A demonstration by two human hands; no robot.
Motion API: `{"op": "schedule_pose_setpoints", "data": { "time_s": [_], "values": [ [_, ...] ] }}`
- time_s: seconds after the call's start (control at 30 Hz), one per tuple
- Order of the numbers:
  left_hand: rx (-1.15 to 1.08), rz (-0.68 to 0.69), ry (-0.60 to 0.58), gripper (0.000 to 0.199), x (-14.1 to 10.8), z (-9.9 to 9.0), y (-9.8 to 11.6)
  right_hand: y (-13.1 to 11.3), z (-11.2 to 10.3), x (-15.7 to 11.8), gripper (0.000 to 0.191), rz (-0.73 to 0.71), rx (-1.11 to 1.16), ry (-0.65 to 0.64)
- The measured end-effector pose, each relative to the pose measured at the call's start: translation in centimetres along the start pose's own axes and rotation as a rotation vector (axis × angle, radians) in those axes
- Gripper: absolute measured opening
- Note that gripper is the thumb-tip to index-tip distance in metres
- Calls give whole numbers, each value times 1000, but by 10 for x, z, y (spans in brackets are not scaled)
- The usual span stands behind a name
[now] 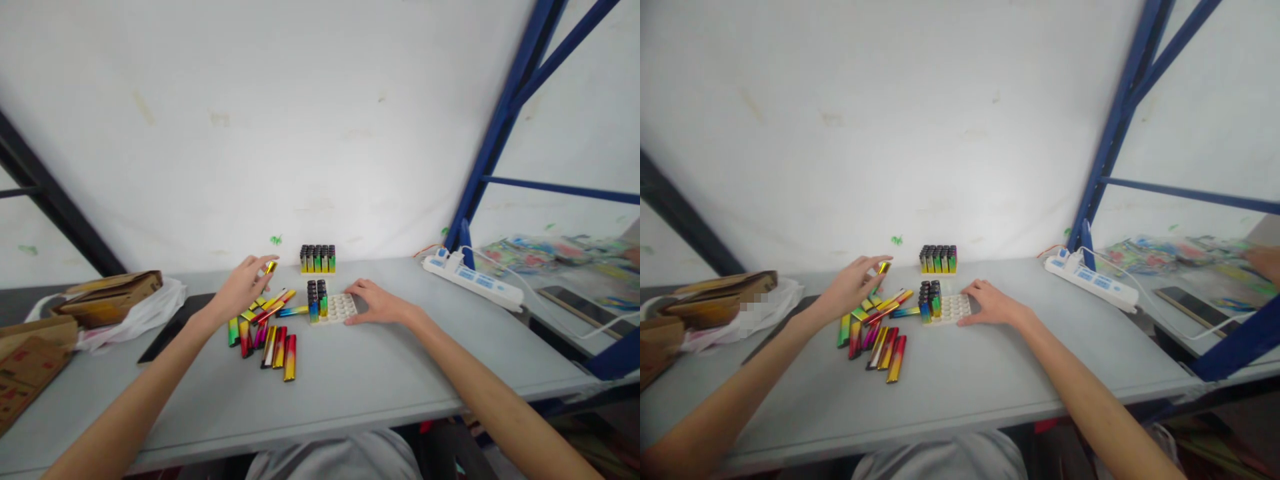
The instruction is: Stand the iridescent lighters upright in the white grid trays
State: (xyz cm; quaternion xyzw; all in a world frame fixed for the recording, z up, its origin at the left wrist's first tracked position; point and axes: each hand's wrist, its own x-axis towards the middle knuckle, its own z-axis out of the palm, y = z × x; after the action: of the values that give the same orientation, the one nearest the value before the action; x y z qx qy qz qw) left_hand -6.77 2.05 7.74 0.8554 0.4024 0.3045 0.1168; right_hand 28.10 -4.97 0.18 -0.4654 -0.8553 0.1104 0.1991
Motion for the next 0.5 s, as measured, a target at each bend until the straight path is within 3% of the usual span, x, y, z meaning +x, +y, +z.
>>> {"op": "schedule_pose_setpoints", "data": {
  "time_s": [0.1, 0.23, 0.33, 0.5],
  "values": [
    [-365, -41, 78, 53, 12, -3, 29, -4, 4, 4, 74, -7, 20, 23],
    [-783, -55, 257, 42, 14, 10, 58, -9, 11, 10, 74, -29, 32, 44],
    [-1018, -151, 285, 36, 8, 24, 62, -11, 13, 11, 74, -26, 31, 52],
    [-1169, -296, 188, 32, -5, 33, 52, -11, 13, 10, 72, -15, 35, 47]
  ]
}}
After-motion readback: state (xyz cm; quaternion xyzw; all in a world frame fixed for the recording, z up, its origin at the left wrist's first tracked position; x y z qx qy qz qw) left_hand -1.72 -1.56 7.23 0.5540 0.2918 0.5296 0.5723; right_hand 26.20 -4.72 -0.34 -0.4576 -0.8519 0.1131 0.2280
